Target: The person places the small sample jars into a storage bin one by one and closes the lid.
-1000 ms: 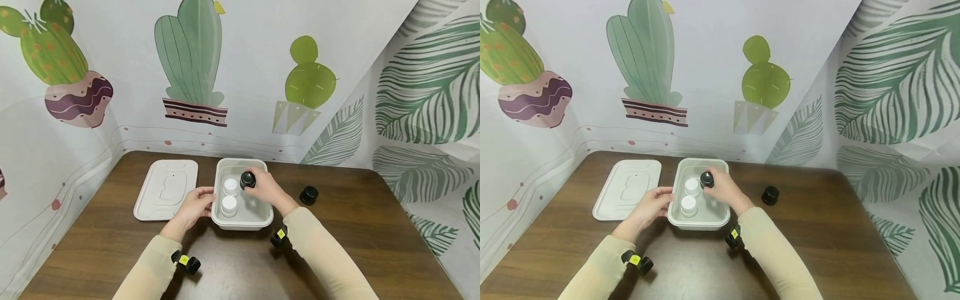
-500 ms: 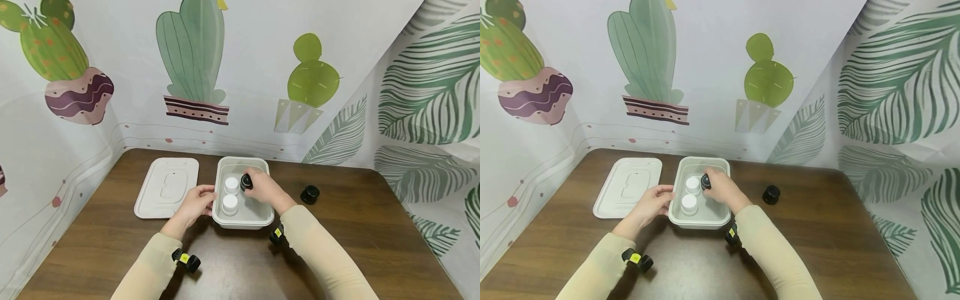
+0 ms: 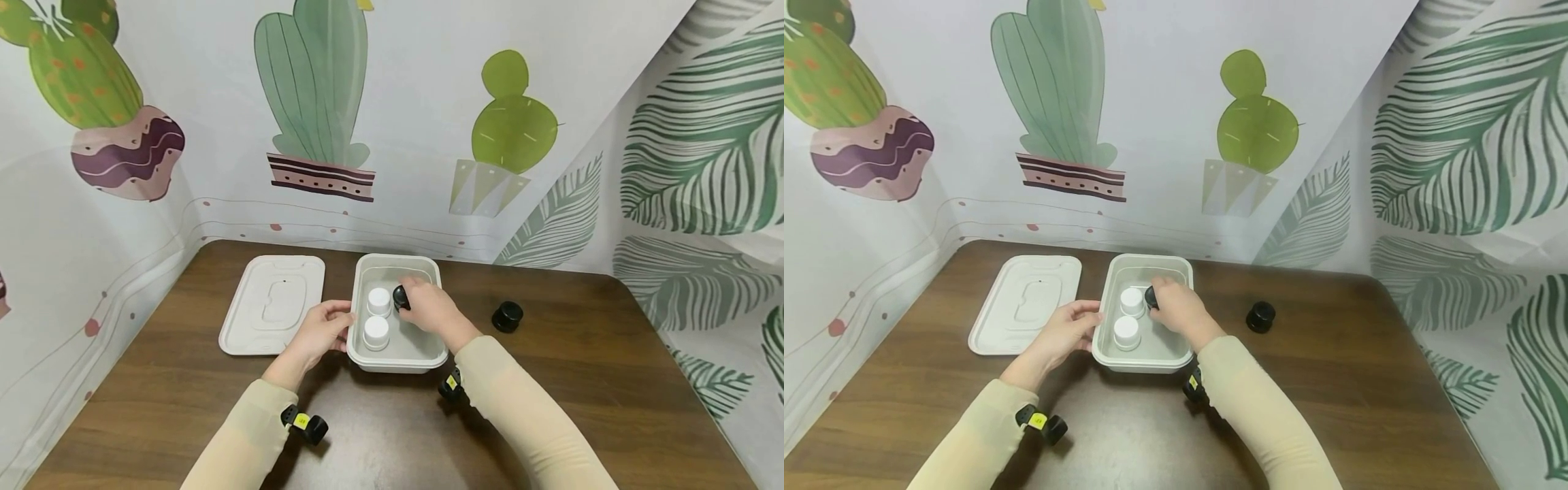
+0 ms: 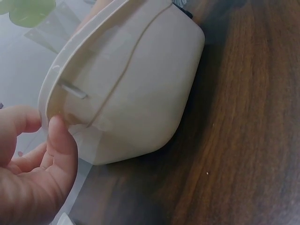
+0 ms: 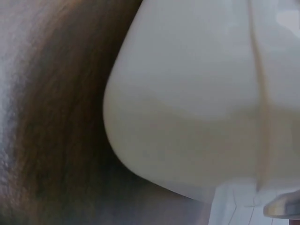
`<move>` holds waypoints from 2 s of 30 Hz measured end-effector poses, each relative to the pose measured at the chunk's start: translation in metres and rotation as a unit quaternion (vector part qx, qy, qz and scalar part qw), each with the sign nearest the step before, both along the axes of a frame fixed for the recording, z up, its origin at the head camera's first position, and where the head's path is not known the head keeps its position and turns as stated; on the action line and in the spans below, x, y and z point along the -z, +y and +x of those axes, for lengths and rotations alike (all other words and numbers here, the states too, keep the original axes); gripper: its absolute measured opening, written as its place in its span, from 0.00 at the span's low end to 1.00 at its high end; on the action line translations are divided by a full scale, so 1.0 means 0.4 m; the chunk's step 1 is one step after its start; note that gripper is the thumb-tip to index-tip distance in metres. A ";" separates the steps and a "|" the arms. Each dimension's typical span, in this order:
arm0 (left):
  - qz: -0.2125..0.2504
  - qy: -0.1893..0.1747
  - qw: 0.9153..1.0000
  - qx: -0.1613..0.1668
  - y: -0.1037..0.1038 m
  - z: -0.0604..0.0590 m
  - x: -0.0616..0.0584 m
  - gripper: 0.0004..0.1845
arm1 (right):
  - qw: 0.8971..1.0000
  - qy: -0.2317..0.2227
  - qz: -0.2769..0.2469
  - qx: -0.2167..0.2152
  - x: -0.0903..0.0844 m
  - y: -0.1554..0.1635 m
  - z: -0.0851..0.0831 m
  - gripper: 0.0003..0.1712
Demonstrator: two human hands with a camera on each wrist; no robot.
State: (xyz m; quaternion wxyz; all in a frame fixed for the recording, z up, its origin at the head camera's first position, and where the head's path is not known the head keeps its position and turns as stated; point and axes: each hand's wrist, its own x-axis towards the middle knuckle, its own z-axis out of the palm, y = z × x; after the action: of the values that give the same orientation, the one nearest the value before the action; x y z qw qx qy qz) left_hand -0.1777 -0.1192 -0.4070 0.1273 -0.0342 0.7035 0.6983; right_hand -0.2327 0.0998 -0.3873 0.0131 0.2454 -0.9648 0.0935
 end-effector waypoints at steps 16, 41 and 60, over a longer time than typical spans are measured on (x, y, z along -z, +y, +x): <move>0.000 -0.001 1.000 -0.003 0.003 0.001 -0.002 0.22 | 0.999 0.019 0.040 0.002 0.013 -0.005 0.001 0.21; -0.009 -0.002 1.000 -0.008 0.004 0.005 -0.008 0.22 | 0.997 0.015 0.078 0.010 0.009 -0.015 0.010 0.30; -0.002 -0.015 1.000 -0.019 0.011 0.000 -0.001 0.21 | 1.000 0.004 -0.019 -0.006 -0.002 0.001 0.015 0.30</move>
State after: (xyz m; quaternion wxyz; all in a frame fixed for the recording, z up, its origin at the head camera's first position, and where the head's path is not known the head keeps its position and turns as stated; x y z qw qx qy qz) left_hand -0.1777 -0.1148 -0.4065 0.1245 -0.0588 0.7024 0.6984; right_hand -0.2266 0.1001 -0.3867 0.0212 0.2513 -0.9613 0.1112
